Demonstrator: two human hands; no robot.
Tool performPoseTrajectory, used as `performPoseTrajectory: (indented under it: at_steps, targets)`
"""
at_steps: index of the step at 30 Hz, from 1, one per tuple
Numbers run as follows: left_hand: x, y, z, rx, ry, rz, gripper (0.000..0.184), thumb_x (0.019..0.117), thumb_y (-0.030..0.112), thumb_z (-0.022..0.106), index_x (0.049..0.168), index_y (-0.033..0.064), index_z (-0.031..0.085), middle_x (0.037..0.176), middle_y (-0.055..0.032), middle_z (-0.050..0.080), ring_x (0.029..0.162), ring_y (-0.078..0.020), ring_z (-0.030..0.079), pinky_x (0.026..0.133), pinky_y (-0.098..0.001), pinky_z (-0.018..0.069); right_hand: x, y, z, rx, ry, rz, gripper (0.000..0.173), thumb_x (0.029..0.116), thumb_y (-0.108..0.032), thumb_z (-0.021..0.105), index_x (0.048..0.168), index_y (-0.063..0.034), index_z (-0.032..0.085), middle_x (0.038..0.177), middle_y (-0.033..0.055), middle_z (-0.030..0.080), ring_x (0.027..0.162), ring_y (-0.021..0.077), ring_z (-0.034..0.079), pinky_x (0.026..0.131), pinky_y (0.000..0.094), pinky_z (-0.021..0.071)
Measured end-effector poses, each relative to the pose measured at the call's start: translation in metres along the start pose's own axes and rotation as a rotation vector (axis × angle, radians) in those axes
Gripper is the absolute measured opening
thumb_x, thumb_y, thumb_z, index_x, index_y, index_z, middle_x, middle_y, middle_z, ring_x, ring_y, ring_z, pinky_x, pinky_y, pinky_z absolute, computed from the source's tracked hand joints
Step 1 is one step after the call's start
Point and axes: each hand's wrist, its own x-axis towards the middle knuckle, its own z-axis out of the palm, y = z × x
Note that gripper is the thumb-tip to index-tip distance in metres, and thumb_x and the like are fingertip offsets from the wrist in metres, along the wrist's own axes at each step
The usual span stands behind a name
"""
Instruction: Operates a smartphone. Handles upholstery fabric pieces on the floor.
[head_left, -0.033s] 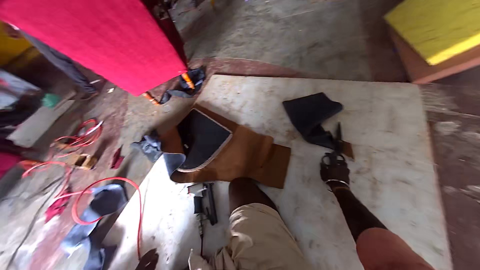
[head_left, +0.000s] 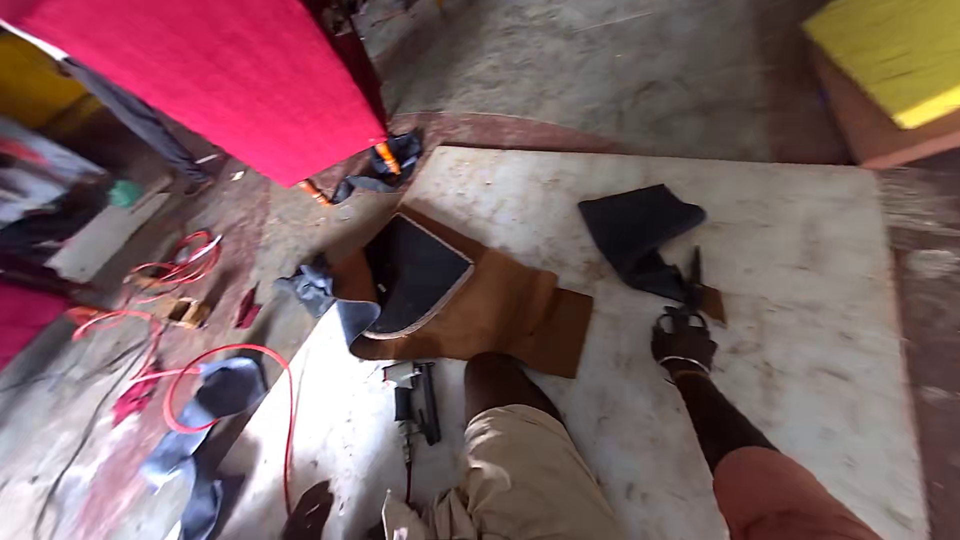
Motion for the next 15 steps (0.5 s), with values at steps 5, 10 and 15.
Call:
performPoseTrajectory:
  at_steps: [5,10,15]
  targets:
    - [-0.026,0.012,0.055,-0.021,-0.156,-0.093,0.052,0.1047,0.036,0.057,0.148,0.0089,0.051,0.139,-0.0165,0.063,0.123,-0.0275,0.065,0.106,-0.0494,0.0525,0.027,0.004,0.003,-0.16,-0.118,0.138,0.055,0.0983,-0.038,0.064,0.149,-0.0198,0.052,0.153,0.0369,0.038,0.138,0.0589,0.039,0.098,0.0742,0.0432]
    - [-0.044,0.044,0.092,0.168,-0.304,-0.164,0.049,0.1043,0.027,0.053,0.146,0.0014,0.051,0.145,-0.0201,0.057,0.136,-0.0323,0.054,0.116,-0.0519,0.0391,0.024,0.035,0.001,0.062,-0.271,-0.095,0.039,0.1027,-0.032,0.061,0.134,-0.0074,0.062,0.134,0.026,0.062,0.124,0.0483,0.058,0.098,0.0703,0.0451]
    - [0.048,0.009,0.167,0.017,0.064,-0.153,0.051,0.102,0.03,0.057,0.148,0.0104,0.05,0.144,-0.0211,0.057,0.133,-0.039,0.056,0.108,-0.0594,0.0463,-0.082,0.035,0.013,0.513,-0.253,0.147,0.041,0.1088,-0.029,0.043,0.136,-0.0006,0.054,0.104,0.0215,0.063,0.077,0.0289,0.063,0.068,0.0513,0.0551]
